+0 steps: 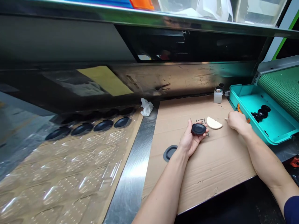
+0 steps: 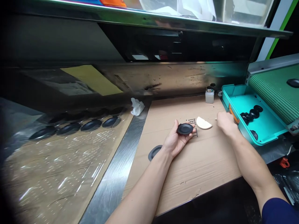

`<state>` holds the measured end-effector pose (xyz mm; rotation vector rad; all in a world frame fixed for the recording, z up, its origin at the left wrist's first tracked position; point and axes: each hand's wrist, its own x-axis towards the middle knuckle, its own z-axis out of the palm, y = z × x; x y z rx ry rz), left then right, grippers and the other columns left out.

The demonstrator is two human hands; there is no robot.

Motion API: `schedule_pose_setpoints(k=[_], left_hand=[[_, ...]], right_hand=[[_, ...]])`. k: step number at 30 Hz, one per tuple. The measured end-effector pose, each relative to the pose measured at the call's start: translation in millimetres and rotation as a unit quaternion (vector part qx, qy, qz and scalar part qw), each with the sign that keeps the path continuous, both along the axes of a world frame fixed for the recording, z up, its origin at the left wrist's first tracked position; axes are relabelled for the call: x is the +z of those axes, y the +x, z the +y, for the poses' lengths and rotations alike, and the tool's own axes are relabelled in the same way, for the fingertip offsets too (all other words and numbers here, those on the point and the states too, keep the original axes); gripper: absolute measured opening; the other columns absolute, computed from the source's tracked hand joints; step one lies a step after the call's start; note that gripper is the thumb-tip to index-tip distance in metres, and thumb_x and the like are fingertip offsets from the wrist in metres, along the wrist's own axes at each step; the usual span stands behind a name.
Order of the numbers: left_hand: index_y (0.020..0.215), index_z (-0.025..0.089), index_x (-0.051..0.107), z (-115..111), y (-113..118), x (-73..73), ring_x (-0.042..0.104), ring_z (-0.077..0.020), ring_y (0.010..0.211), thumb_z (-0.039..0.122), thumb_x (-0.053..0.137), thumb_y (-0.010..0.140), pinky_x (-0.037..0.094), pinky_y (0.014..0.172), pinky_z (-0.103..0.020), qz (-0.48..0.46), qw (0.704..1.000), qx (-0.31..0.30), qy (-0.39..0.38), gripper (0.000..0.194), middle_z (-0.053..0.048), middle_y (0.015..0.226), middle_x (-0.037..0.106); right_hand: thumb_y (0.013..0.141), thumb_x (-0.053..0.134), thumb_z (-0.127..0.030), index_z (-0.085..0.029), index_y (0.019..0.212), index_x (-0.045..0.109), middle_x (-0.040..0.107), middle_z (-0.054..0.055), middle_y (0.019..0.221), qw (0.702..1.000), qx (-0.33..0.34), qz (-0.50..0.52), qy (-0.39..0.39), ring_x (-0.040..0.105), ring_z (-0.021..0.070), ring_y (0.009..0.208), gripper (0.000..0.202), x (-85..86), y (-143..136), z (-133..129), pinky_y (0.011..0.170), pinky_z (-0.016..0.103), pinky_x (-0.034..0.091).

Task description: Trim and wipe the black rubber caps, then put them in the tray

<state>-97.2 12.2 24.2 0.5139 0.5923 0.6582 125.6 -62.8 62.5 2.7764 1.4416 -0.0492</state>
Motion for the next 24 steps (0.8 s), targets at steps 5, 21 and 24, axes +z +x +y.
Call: schedule_pose_setpoints(k=[5,21,24], left_hand=[[0.108,0.019,0.058,-11,8,-9.5,0.077,-0.0227,0.073,0.058,0.052,0.100,0.055,0.052,-0.025,0.033,0.996,-0.032,0.081,0.040,-0.013,0.096,0.077],[0.112,0.017,0.058,-8,4,0.7,0.066,-0.0183,0.055,0.052,0.035,0.104,0.038,0.040,-0.022,-0.008,1.000,-0.026,0.005,0.043,-0.016,0.091,0.077],[0.109,0.016,0.060,-8,2,6.2,0.061,-0.0172,0.051,0.036,0.037,0.098,0.034,0.039,-0.022,-0.017,1.000,-0.018,-0.007,0.032,-0.015,0.087,0.076]], right_hand=[[0.107,0.037,-0.036,-0.020,0.114,0.073,0.072,0.015,0.105,0.979,0.066,-0.002,0.191,0.067,0.0267,0.102,0.040,17.2,3,26,0.087,0.034,0.048],[0.085,0.067,-0.021,-0.023,0.104,0.081,0.077,0.009,0.112,0.995,0.087,-0.016,0.052,0.069,0.0239,0.106,0.024,85.2,85,148,0.090,0.027,0.053],[0.083,0.069,-0.022,-0.026,0.102,0.082,0.078,0.007,0.111,0.995,0.083,-0.019,0.047,0.070,0.0245,0.106,0.024,87.4,86,151,0.090,0.029,0.054]])
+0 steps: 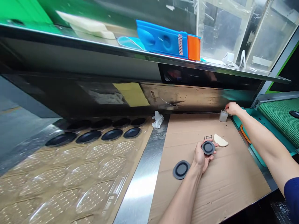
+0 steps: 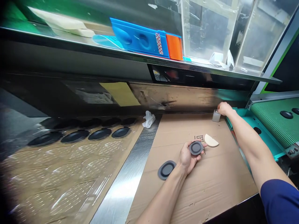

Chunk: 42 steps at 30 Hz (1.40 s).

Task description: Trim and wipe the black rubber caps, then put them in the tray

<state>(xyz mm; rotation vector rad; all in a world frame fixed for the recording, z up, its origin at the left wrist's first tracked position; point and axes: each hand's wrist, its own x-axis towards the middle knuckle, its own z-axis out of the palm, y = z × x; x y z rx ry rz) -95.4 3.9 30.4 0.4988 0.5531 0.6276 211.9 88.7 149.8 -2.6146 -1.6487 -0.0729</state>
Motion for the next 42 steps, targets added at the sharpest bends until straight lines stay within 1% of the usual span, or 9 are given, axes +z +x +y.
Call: schedule_pose_setpoints(k=[5,11,14,18,22,24,27,33,42], left_hand=[[0.112,0.015,0.060,2,-1,2.6,0.062,-0.0185,0.055,0.031,0.038,0.095,0.034,0.042,-0.023,-0.017,1.000,-0.011,-0.003,0.032,-0.017,0.092,0.075],[0.121,0.016,0.057,3,0,-3.0,0.062,-0.0156,0.059,0.045,0.042,0.104,0.040,0.050,-0.023,-0.060,0.998,-0.034,0.004,0.037,-0.017,0.098,0.074],[0.120,0.015,0.058,4,-1,-0.8,0.059,-0.0151,0.057,0.049,0.035,0.106,0.038,0.048,-0.022,-0.062,0.998,-0.031,-0.004,0.043,-0.018,0.096,0.073],[0.119,0.011,0.060,10,-5,3.2,0.060,-0.0167,0.060,0.041,0.029,0.105,0.041,0.049,-0.024,-0.083,0.996,-0.027,-0.020,0.045,-0.020,0.095,0.072],[0.110,0.011,0.063,10,-2,-3.7,0.056,-0.0136,0.053,0.045,0.030,0.106,0.036,0.045,-0.021,-0.029,0.999,-0.037,0.013,0.047,-0.015,0.082,0.071],[0.098,0.011,0.064,6,3,-11.7,0.052,-0.0118,0.047,0.054,0.030,0.106,0.031,0.041,-0.020,0.020,0.998,-0.036,0.055,0.055,-0.011,0.070,0.067],[0.085,0.013,0.063,0,9,-24.3,0.045,-0.0108,0.039,0.067,0.029,0.102,0.028,0.038,-0.021,0.097,0.985,-0.031,0.142,0.066,-0.005,0.053,0.058],[0.082,0.015,0.065,-4,12,-31.9,0.046,-0.0108,0.037,0.084,0.033,0.091,0.031,0.038,-0.022,0.179,0.956,-0.015,0.230,0.076,-0.004,0.053,0.060],[0.070,0.015,0.064,-11,9,-23.0,0.049,-0.0118,0.039,0.080,0.027,0.095,0.036,0.041,-0.024,0.243,0.922,-0.018,0.301,0.078,-0.006,0.052,0.060]], right_hand=[[0.083,0.071,-0.027,-0.029,0.107,0.082,0.076,0.007,0.117,1.000,-0.025,-0.001,0.005,0.070,0.0266,0.106,0.027,0.2,-4,-2,0.090,0.034,0.054],[0.084,0.070,-0.031,-0.029,0.111,0.082,0.074,0.009,0.123,0.997,-0.056,0.024,0.044,0.068,0.0274,0.111,0.030,0.3,-5,-13,0.092,0.035,0.054],[0.088,0.065,-0.031,-0.027,0.110,0.081,0.075,0.008,0.120,0.992,-0.040,0.043,0.112,0.068,0.0262,0.109,0.028,-1.2,-11,-27,0.090,0.034,0.052],[0.095,0.058,-0.040,-0.018,0.097,0.079,0.077,0.006,0.091,0.949,0.087,0.156,0.260,0.068,0.0197,0.086,0.030,-25.5,-55,-70,0.077,0.028,0.050],[0.096,0.058,-0.042,-0.019,0.091,0.074,0.074,0.003,0.086,0.906,0.191,0.292,0.241,0.065,0.0160,0.079,0.028,-75.0,-122,-121,0.070,0.025,0.046],[0.096,0.059,-0.035,-0.019,0.092,0.072,0.072,0.003,0.088,0.902,0.220,0.289,0.235,0.064,0.0155,0.080,0.021,-97.5,-145,-136,0.073,0.026,0.045],[0.097,0.058,-0.028,-0.020,0.093,0.069,0.070,0.004,0.092,0.903,0.258,0.253,0.233,0.062,0.0159,0.082,0.015,-117.5,-156,-142,0.077,0.027,0.044],[0.098,0.055,-0.025,-0.021,0.094,0.064,0.066,0.003,0.089,0.908,0.258,0.234,0.235,0.059,0.0153,0.080,0.011,-120.6,-148,-143,0.075,0.026,0.042],[0.096,0.056,-0.025,-0.021,0.093,0.062,0.067,0.003,0.092,0.933,0.216,0.200,0.209,0.057,0.0159,0.078,0.008,-123.4,-152,-143,0.072,0.026,0.039]])
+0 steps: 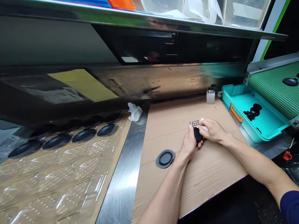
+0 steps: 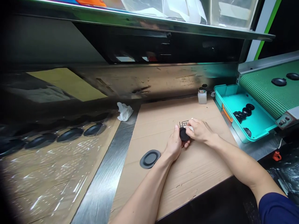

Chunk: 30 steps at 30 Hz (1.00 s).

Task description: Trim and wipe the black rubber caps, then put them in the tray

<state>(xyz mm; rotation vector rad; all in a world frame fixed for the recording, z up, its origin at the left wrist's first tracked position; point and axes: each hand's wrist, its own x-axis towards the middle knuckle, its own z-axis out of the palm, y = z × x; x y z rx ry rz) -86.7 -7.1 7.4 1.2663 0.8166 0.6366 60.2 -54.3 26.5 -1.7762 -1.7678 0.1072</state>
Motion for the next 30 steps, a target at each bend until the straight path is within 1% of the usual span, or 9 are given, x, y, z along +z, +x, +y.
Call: schedule_pose_setpoints(k=[3,7,10,13,18,22,25,30], left_hand=[[0.070,0.015,0.066,0,1,-0.9,0.049,-0.0124,0.039,0.078,0.025,0.096,0.036,0.041,-0.024,0.010,1.000,0.000,0.003,0.079,-0.007,0.050,0.060],[0.070,0.016,0.065,2,2,-3.9,0.050,-0.0135,0.038,0.075,0.026,0.098,0.037,0.041,-0.024,0.006,1.000,0.006,0.002,0.077,-0.006,0.047,0.058],[0.071,0.016,0.066,2,1,-4.4,0.052,-0.0137,0.039,0.074,0.028,0.099,0.039,0.042,-0.024,-0.007,1.000,0.006,0.002,0.074,-0.006,0.050,0.061],[0.071,0.016,0.067,2,1,-4.6,0.053,-0.0139,0.040,0.072,0.028,0.099,0.041,0.043,-0.025,0.005,1.000,-0.001,0.009,0.075,-0.007,0.052,0.063],[0.078,0.016,0.068,3,2,-9.1,0.055,-0.0151,0.042,0.074,0.031,0.098,0.045,0.045,-0.026,-0.018,1.000,-0.001,-0.005,0.072,-0.006,0.055,0.064],[0.077,0.015,0.067,3,2,-11.0,0.056,-0.0152,0.043,0.075,0.030,0.098,0.045,0.046,-0.025,-0.001,1.000,-0.002,0.005,0.073,-0.006,0.055,0.064],[0.077,0.015,0.067,3,2,-10.7,0.056,-0.0153,0.043,0.074,0.031,0.098,0.046,0.046,-0.026,-0.012,1.000,-0.001,0.001,0.073,-0.007,0.054,0.064],[0.075,0.014,0.067,3,2,-10.3,0.057,-0.0162,0.042,0.076,0.034,0.096,0.046,0.045,-0.026,-0.011,1.000,0.013,-0.012,0.073,-0.008,0.053,0.064]], right_hand=[[0.094,0.059,-0.026,-0.021,0.096,0.063,0.068,0.004,0.093,0.999,-0.009,-0.019,-0.026,0.057,0.0170,0.078,0.006,-0.6,-1,0,0.070,0.027,0.038],[0.095,0.058,-0.027,-0.021,0.098,0.063,0.069,0.005,0.098,1.000,-0.016,-0.018,-0.015,0.059,0.0176,0.082,0.008,-0.4,-4,4,0.073,0.028,0.039],[0.094,0.059,-0.026,-0.021,0.095,0.063,0.068,0.004,0.096,1.000,0.000,-0.008,-0.026,0.058,0.0171,0.081,0.007,1.1,-3,4,0.074,0.027,0.040],[0.093,0.059,-0.024,-0.021,0.093,0.063,0.066,0.003,0.091,0.999,0.013,0.006,-0.039,0.056,0.0167,0.078,0.006,2.9,0,3,0.072,0.026,0.040],[0.093,0.058,-0.023,-0.020,0.094,0.064,0.066,0.004,0.093,0.999,0.020,0.004,-0.025,0.057,0.0169,0.081,0.006,3.3,1,2,0.074,0.026,0.040],[0.094,0.059,-0.024,-0.021,0.094,0.064,0.068,0.004,0.093,0.999,0.013,-0.012,-0.030,0.058,0.0166,0.079,0.006,2.3,1,1,0.072,0.026,0.039],[0.095,0.058,-0.024,-0.020,0.096,0.065,0.069,0.005,0.097,0.999,0.010,-0.022,-0.024,0.059,0.0169,0.081,0.008,1.0,0,0,0.073,0.027,0.039],[0.095,0.059,-0.025,-0.020,0.097,0.067,0.069,0.005,0.097,0.999,0.004,-0.021,-0.030,0.060,0.0174,0.081,0.009,0.4,-2,3,0.071,0.027,0.040]])
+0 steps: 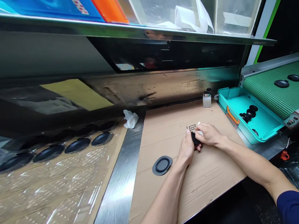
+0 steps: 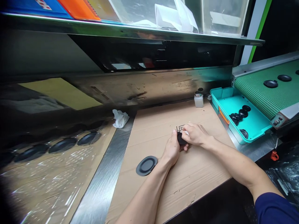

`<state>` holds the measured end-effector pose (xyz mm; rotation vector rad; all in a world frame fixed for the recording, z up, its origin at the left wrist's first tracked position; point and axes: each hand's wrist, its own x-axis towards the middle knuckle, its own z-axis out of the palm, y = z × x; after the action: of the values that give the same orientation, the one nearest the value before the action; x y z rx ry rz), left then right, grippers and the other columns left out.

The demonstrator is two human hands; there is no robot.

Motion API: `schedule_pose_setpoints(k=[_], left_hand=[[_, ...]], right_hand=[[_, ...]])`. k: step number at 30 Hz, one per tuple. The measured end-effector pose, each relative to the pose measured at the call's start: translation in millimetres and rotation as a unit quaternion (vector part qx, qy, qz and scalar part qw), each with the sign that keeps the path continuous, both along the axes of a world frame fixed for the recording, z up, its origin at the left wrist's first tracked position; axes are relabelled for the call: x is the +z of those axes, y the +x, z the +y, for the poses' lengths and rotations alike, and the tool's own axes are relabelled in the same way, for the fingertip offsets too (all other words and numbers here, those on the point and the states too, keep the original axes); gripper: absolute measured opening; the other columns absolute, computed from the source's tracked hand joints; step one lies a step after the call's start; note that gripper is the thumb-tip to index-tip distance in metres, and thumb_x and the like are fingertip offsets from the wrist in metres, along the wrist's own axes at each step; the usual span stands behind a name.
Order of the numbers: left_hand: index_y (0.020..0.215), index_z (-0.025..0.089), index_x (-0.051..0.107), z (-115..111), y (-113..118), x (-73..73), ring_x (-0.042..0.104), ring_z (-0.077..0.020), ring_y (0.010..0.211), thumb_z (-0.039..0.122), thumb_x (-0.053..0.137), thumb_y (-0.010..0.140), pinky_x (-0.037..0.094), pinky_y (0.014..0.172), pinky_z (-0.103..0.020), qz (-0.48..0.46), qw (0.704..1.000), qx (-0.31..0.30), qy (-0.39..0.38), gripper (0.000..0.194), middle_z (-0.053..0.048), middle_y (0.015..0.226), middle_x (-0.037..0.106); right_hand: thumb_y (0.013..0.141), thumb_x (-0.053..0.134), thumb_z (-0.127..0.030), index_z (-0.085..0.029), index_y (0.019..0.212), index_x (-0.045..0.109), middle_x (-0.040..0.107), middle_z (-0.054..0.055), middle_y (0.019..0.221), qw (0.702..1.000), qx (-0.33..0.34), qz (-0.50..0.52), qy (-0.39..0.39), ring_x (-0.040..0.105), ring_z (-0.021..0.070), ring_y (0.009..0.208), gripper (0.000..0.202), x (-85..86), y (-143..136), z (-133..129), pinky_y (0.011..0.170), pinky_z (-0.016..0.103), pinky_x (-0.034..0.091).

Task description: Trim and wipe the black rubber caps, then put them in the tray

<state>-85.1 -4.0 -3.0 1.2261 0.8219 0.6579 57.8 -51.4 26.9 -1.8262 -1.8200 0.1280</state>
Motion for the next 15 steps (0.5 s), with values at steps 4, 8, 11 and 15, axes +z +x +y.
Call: schedule_pose_setpoints(k=[4,8,11,15], left_hand=[[0.077,0.014,0.067,-0.2,0.3,0.5,0.057,-0.0157,0.042,0.077,0.035,0.095,0.046,0.045,-0.026,-0.005,1.000,0.000,0.004,0.072,-0.007,0.054,0.064],[0.078,0.014,0.067,-0.4,-0.5,1.3,0.059,-0.0166,0.044,0.079,0.034,0.094,0.047,0.046,-0.026,0.005,1.000,0.001,0.006,0.075,-0.008,0.054,0.065],[0.080,0.014,0.068,-0.6,-1.3,0.9,0.058,-0.0160,0.043,0.079,0.034,0.094,0.047,0.046,-0.026,-0.003,1.000,-0.001,0.013,0.075,-0.008,0.056,0.066],[0.078,0.014,0.069,-1.5,-0.4,1.1,0.057,-0.0158,0.043,0.077,0.034,0.095,0.046,0.045,-0.026,0.024,1.000,-0.010,0.011,0.074,-0.007,0.055,0.065]], right_hand=[[0.092,0.061,-0.024,-0.021,0.096,0.067,0.070,0.005,0.097,1.000,0.007,-0.001,-0.015,0.060,0.0177,0.081,0.008,1.9,-0.9,0.8,0.071,0.027,0.039],[0.093,0.059,-0.025,-0.020,0.096,0.068,0.070,0.006,0.097,1.000,0.000,0.009,-0.010,0.060,0.0181,0.082,0.010,3.5,-0.7,0.5,0.072,0.027,0.040],[0.090,0.061,-0.023,-0.020,0.094,0.067,0.070,0.004,0.095,1.000,0.013,0.018,-0.011,0.060,0.0179,0.082,0.008,4.1,0.8,-0.5,0.073,0.027,0.040],[0.089,0.061,-0.023,-0.021,0.089,0.067,0.069,0.003,0.090,0.999,0.000,0.043,-0.006,0.058,0.0172,0.079,0.006,4.5,2.1,-0.3,0.072,0.027,0.039]])
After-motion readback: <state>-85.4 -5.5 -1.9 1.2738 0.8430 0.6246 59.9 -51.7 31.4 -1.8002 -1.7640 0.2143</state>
